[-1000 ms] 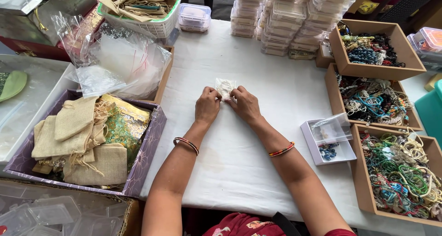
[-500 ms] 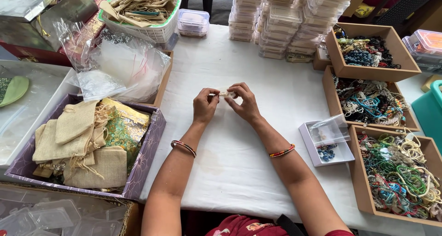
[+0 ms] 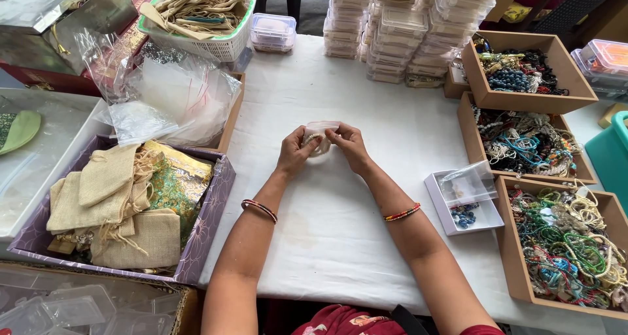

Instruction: The person straightens a beaded necklace on a white table, coils it, and places it into a small plastic bag. They then put the bagged necklace into a small beige cloth pouch, fold the pouch closed, and place it into a clear plastic container.

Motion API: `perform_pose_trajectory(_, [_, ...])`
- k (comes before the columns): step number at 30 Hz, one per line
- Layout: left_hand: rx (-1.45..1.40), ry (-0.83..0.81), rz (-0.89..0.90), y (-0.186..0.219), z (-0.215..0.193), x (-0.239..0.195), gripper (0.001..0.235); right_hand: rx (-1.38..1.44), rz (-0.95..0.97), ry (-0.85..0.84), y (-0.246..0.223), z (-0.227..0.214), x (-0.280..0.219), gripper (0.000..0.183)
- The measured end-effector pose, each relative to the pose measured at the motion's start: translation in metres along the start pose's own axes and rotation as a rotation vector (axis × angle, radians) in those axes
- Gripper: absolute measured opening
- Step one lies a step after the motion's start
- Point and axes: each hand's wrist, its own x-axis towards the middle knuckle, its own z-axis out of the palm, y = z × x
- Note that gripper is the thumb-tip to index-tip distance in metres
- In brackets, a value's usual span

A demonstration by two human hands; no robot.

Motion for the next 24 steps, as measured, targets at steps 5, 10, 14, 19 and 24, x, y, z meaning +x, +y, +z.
perform_pose_trajectory(5, [0.110, 0.094, -0.157, 0.010, 0.000, 0.001, 0.025, 0.109, 0.097, -0.023, 0.025, -0.011, 0.007, 0.028])
perform_pose_trajectory(10, [0.270, 0.272, 0.063, 0.042, 0.002, -0.008, 0.024, 0.136, 0.174, 0.009, 0.019, -0.011, 0.006, 0.016])
perform_pose_trajectory(14, [0.446, 0.480, 0.324, 0.059, 0.001, -0.014, 0.031, 0.084, 0.209, 0.142, 0.025, -0.016, 0.006, 0.008])
perform_pose_trajectory(19, [0.538, 0.503, 0.508, 0.096, 0.007, -0.019, 0.027, -0.092, 0.131, 0.072, 0.038, -0.022, 0.014, 0.009])
perform_pose_trajectory(24, [1.160, 0.527, 0.616, 0.159, -0.025, -0.004, 0.029, -0.813, -0.215, 0.150, 0.016, -0.017, 0.004, 0.011])
